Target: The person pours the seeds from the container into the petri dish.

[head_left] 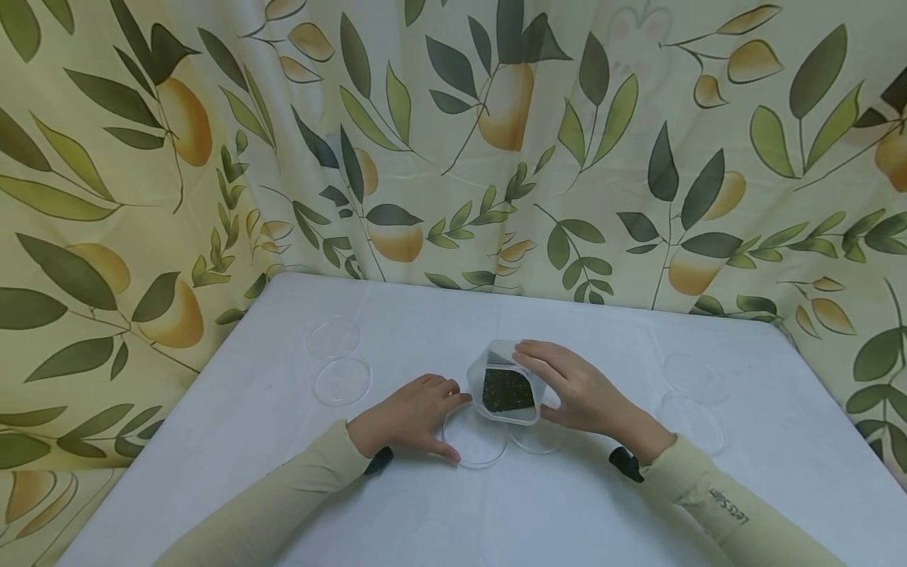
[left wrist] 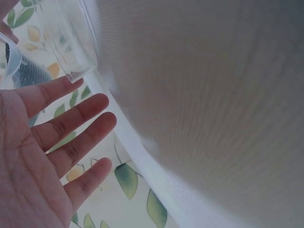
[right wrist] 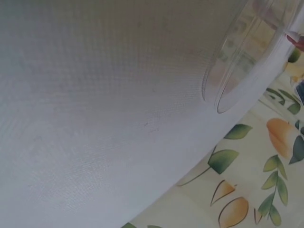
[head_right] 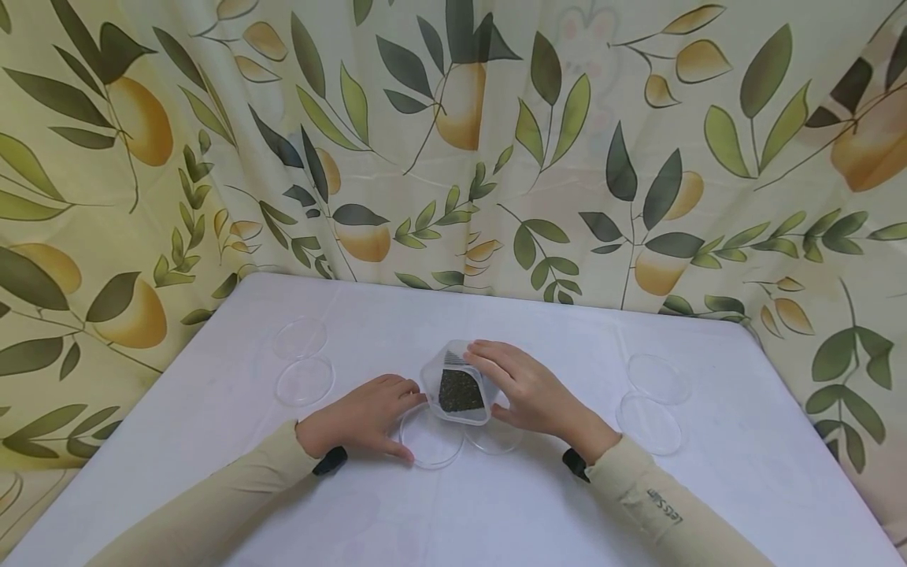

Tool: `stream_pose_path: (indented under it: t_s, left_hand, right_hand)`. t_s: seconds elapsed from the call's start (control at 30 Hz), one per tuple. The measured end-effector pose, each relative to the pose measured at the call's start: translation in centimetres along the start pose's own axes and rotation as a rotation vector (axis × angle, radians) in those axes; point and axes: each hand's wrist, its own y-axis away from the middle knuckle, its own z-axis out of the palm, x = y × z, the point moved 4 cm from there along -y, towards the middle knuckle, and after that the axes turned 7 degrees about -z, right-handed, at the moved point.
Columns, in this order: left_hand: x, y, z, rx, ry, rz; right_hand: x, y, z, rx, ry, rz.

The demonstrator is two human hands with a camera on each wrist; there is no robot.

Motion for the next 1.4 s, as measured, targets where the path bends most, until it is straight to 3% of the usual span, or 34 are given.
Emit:
stream_pose_path:
  t_s: [0.73, 1.4]
  left_hand:
    - [-0.1, -0.11, 0.09, 0.004, 0.007, -0.025]
    - [-0.27, -0.17, 0.21, -0.004, -0.053, -0.055]
  right_hand:
    - [0.01, -0.27, 0.13, 0.009, 0.003, -0.027]
    - [0.38, -0.48, 0.36, 0.027, 0.02, -0.047]
